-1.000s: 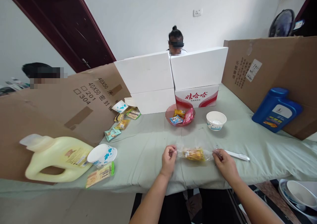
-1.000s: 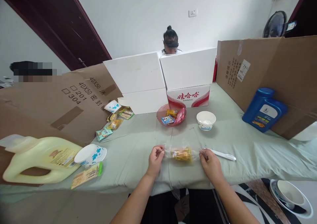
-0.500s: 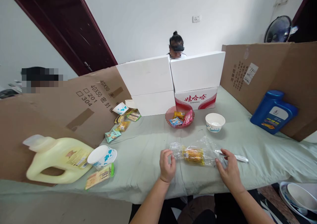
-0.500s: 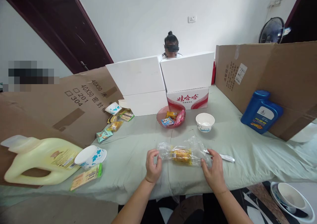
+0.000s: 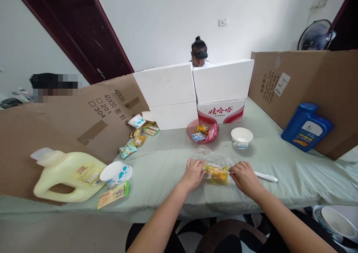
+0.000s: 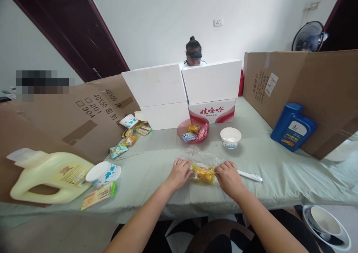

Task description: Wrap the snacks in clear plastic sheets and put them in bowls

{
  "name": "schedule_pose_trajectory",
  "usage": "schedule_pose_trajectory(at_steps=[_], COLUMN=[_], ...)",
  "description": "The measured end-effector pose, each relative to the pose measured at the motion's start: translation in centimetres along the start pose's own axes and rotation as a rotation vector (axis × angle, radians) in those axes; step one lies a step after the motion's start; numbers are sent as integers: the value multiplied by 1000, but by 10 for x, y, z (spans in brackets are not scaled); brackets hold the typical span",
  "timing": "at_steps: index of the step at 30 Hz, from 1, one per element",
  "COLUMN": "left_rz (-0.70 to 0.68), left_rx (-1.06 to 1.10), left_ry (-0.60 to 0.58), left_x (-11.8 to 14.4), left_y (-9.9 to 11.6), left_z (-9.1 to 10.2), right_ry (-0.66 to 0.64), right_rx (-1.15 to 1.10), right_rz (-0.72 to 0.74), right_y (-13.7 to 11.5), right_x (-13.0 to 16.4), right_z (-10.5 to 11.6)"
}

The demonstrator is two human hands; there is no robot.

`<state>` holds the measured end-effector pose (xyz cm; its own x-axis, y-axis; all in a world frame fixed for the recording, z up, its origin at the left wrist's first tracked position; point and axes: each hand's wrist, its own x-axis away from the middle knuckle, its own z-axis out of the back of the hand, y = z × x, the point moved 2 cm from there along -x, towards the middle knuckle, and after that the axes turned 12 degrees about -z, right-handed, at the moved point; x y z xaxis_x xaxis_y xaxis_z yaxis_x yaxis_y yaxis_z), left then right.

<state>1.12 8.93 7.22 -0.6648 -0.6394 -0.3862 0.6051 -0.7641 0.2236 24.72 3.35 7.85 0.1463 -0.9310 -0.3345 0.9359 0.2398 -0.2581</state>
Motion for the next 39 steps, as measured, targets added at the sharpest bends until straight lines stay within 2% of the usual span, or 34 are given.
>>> schedule_pose_trajectory(at_steps=[3, 5, 9, 12, 13, 15, 18, 19, 22, 26, 29, 34, 37, 39], left_rz=[-87, -169, -285, -269, -244, -169, -52, -19, 51, 75, 94, 172, 213, 219], left_rx=[-34, -9, 145, 288, 323, 355, 327, 302, 239, 248, 305, 462, 545, 499], left_ry=[50, 46, -104, -206, -199, -105, 77, 103, 32, -74, -32, 166, 286, 371], left_x=[21, 40, 75, 84, 81, 66, 34, 25, 11, 23, 37, 50, 40, 18], left_y=[10, 25, 56, 71, 73, 73, 64, 59, 43, 26, 20, 6, -14, -32], left_z=[14, 20, 25, 27, 28, 28, 17, 9, -18, -38, -35, -21, -7, 6], right_ry=[-76, -175, -392, -462, -453, -402, -274, -223, -105, -104, -134, -167, -176, -166], right_rx=[-87, -136, -158, -148, -157, -197, -240, -239, -171, 7, 98, 134, 138, 144], right_rz=[107, 173, 198, 100, 56, -21, -47, -32, 3, -59, -121, -188, -194, -189], right_y=[-16, -24, -23, -17, -16, -16, -18, -16, -2, 24, 30, 26, 25, 27], right_x=[28, 48, 76, 72, 66, 48, 18, 10, -1, 8, 16, 16, 16, 17], right_z=[19, 27, 31, 30, 29, 23, 2, -7, -36, -63, -69, -67, -69, -71])
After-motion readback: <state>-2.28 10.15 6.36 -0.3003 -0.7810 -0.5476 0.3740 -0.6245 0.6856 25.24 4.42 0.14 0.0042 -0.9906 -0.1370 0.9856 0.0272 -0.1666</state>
